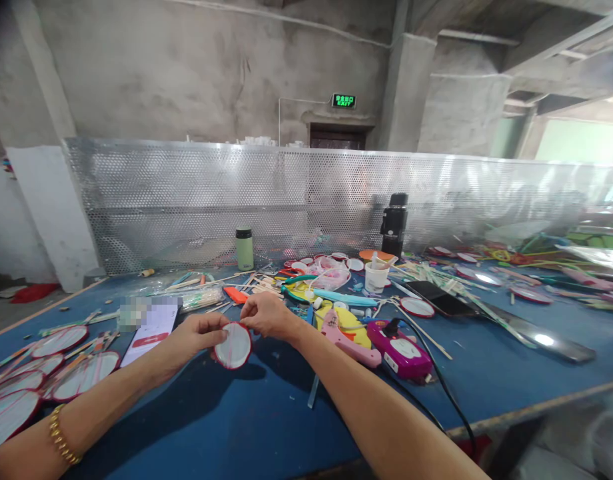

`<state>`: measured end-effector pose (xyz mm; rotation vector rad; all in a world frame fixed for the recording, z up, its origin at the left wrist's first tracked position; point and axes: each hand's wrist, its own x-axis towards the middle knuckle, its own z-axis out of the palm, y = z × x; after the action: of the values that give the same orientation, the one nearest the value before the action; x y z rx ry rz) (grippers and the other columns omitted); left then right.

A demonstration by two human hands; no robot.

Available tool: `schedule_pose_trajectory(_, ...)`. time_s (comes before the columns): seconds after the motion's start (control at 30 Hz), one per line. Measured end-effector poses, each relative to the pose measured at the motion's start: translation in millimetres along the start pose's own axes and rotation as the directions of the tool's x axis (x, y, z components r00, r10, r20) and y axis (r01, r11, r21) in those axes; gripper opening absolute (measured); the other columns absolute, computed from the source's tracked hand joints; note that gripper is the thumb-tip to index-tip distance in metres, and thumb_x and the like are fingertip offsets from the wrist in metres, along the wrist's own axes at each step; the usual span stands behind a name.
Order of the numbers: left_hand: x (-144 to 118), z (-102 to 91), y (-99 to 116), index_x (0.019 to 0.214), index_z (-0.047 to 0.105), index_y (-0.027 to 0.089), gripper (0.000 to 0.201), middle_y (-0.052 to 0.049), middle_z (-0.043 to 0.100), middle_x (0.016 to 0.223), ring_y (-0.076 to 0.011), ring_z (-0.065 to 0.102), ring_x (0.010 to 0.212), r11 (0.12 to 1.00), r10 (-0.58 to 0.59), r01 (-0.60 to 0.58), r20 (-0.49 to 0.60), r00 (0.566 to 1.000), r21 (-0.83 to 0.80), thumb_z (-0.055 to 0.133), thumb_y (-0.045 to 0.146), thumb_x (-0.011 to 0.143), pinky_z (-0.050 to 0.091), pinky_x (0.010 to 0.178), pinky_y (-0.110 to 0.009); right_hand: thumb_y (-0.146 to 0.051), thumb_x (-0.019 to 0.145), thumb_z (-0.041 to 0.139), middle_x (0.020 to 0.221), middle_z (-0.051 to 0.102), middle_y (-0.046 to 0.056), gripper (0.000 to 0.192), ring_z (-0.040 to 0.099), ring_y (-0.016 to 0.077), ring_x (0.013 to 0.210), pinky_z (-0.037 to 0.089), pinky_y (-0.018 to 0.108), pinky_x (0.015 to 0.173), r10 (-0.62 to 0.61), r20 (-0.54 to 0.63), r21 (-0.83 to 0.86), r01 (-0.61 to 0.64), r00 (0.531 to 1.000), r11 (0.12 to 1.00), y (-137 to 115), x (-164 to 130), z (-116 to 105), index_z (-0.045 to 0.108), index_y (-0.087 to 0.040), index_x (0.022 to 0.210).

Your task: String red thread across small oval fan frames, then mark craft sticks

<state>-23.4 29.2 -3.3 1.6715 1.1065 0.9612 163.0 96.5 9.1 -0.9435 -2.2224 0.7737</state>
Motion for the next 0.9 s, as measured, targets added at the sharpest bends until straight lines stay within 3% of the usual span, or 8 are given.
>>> schedule_pose_trajectory(0.17, -6, 1.4, 9, 0.081, 0.071, 0.013, 0.029, -0.006, 0.07, 0.08, -0.0187, 0.059, 0.078, 0.999, 0.045, -0.045, 0.017, 0.999, 0.015, 0.069, 0.041, 0.073, 0.042, 0.073, -0.028, -0.008, 0.069, 0.068, 0.062, 0.061, -0.004, 0.009, 0.055, 0.0085, 0.058, 0.041, 0.018, 0.054, -0.062, -0.028, 0.033, 0.063, 0.998, 0.997, -5, -5, 2, 0.064, -0.015, 0.072)
schedule_pose_trajectory(0.4, -5, -4.5, -5, 0.087, 0.074, 0.014, 0.025, -0.005, 0.071, 0.082, -0.0168, 0.059, 0.076, 0.998, 0.017, -0.011, 0.089, 0.996, -0.068, 0.071, 0.037, 0.077, 0.042, 0.073, -0.027, -0.018, 0.072, 0.072, 0.068, 0.059, -0.003, 0.015, 0.054, 0.0092, 0.061, 0.043, 0.019, 0.056, -0.162, 0.077, 0.008, 0.162, 0.984, 0.987, -17, -14, 0, 0.062, -0.015, 0.082)
schedule_pose_trajectory(0.63, -5, -5.7, -5, 0.089, 0.077, 0.014, 0.028, -0.007, 0.075, 0.085, -0.0201, 0.063, 0.081, 0.998, 0.004, 0.004, 0.127, 0.992, -0.057, 0.071, 0.038, 0.076, 0.044, 0.079, -0.03, -0.019, 0.071, 0.072, 0.064, 0.063, -0.004, 0.015, 0.061, 0.0099, 0.058, 0.049, 0.021, 0.056, -0.068, 0.262, 0.313, -0.018, 0.963, 0.95, -15, -14, -4, 0.062, -0.014, 0.081)
schedule_pose_trajectory(0.9, -5, -3.5, 1, 0.089, 0.077, 0.013, 0.033, -0.009, 0.075, 0.085, -0.0198, 0.063, 0.077, 0.998, -0.006, 0.009, 0.057, 0.998, -0.066, 0.072, 0.041, 0.074, 0.046, 0.076, -0.03, -0.015, 0.061, 0.064, 0.058, 0.064, -0.004, 0.019, 0.06, 0.0095, 0.049, 0.052, 0.022, 0.051, -0.024, 0.197, 0.471, -0.073, 0.98, 0.879, -2, -6, -11, 0.064, -0.013, 0.08)
